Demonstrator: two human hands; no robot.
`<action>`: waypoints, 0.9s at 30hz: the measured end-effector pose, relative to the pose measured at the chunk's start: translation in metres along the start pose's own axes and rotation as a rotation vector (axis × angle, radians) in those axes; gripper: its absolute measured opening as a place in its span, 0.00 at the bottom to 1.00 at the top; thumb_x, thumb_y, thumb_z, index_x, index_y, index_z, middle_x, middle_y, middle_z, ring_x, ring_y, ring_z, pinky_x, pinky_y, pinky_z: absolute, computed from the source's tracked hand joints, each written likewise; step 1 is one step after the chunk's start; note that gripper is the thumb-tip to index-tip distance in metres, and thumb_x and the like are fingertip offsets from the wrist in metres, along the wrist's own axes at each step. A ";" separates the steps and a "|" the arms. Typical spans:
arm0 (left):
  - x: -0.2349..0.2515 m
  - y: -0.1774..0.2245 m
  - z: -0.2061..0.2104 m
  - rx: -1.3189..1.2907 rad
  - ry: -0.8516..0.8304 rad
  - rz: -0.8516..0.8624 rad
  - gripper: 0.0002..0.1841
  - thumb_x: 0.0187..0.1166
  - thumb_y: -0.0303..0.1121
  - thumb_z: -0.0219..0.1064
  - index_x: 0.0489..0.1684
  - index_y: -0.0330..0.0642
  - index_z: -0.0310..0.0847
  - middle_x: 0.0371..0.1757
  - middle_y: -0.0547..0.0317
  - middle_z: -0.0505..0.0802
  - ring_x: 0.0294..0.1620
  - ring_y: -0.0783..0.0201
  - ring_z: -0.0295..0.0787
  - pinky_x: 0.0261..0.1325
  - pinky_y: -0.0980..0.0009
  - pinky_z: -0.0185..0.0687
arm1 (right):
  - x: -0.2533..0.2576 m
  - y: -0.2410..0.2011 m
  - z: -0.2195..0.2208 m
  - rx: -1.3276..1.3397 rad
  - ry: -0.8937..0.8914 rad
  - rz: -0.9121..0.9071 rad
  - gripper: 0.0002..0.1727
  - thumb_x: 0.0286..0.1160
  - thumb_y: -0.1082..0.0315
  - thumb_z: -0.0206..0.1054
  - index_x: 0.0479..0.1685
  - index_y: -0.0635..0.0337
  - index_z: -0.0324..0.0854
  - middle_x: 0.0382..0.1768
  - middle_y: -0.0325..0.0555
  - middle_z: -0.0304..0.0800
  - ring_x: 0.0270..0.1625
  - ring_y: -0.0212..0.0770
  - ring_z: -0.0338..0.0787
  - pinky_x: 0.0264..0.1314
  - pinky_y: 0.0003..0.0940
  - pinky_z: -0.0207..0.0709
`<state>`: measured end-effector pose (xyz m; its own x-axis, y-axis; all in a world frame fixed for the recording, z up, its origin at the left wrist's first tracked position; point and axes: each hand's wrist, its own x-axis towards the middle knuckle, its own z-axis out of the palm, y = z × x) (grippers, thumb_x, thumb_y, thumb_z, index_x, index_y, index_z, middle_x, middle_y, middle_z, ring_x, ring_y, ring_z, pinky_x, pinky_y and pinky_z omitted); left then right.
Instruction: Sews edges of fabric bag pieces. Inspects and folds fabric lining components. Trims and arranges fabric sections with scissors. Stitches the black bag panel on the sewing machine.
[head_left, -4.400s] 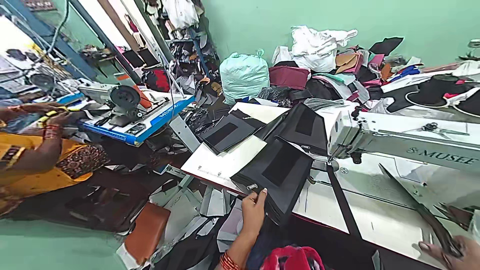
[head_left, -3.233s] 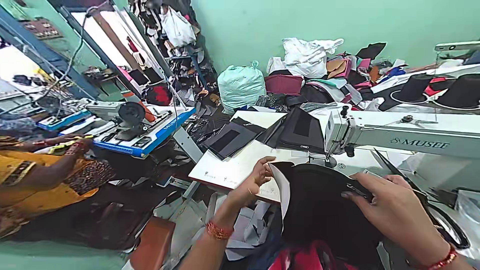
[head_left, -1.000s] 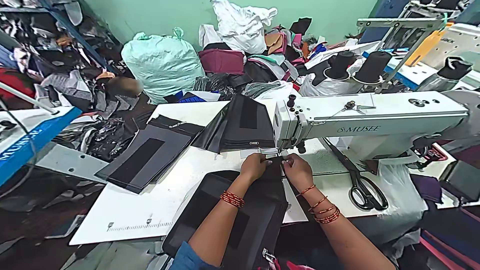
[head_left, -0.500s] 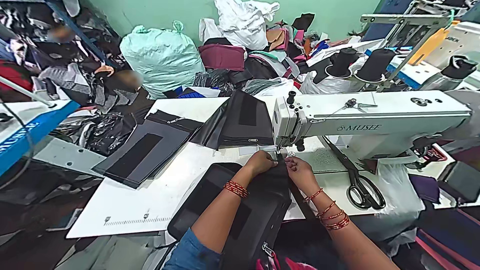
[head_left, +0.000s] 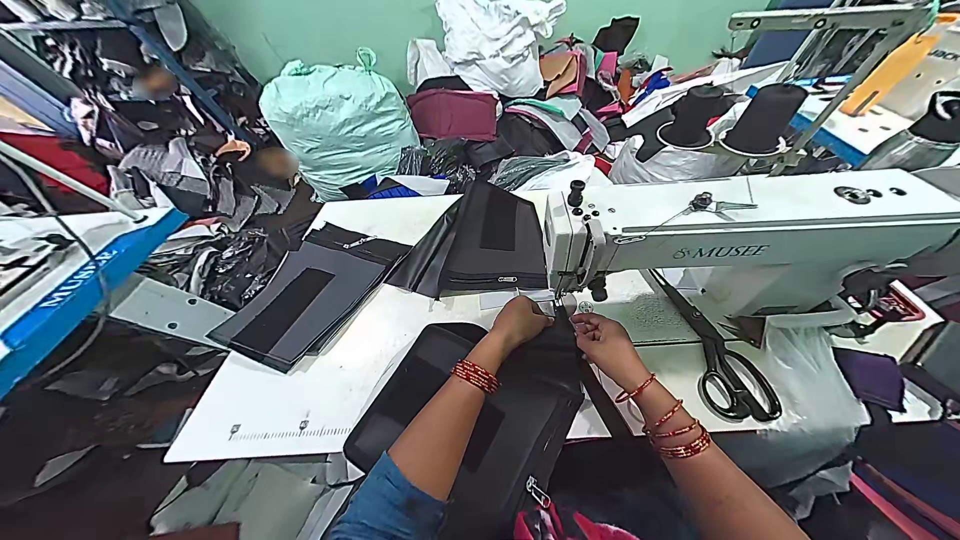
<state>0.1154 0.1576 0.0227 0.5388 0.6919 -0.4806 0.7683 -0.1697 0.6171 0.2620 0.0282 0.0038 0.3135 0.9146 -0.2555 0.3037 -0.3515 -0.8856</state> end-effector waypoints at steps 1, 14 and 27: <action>0.001 0.001 -0.001 0.003 0.004 -0.009 0.16 0.82 0.41 0.68 0.46 0.34 0.90 0.46 0.43 0.92 0.50 0.50 0.88 0.58 0.44 0.78 | 0.000 0.000 -0.001 0.009 -0.011 0.003 0.21 0.76 0.76 0.62 0.69 0.66 0.80 0.44 0.48 0.89 0.33 0.31 0.85 0.36 0.26 0.80; 0.001 0.008 -0.002 0.053 0.086 -0.016 0.18 0.83 0.43 0.66 0.49 0.34 0.89 0.50 0.41 0.92 0.57 0.46 0.89 0.63 0.41 0.78 | 0.001 -0.002 -0.005 0.001 -0.079 0.005 0.22 0.77 0.77 0.62 0.72 0.65 0.79 0.44 0.49 0.87 0.33 0.32 0.85 0.37 0.27 0.82; -0.008 0.009 0.004 0.073 0.120 0.016 0.19 0.83 0.44 0.67 0.53 0.36 0.88 0.53 0.43 0.92 0.59 0.46 0.88 0.65 0.42 0.79 | -0.003 -0.014 -0.004 -0.274 -0.120 -0.050 0.23 0.78 0.76 0.59 0.73 0.67 0.81 0.58 0.62 0.86 0.55 0.46 0.86 0.63 0.36 0.77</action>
<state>0.1192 0.1478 0.0290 0.5097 0.7666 -0.3905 0.7854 -0.2294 0.5749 0.2608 0.0297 0.0186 0.1886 0.9435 -0.2725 0.5523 -0.3313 -0.7650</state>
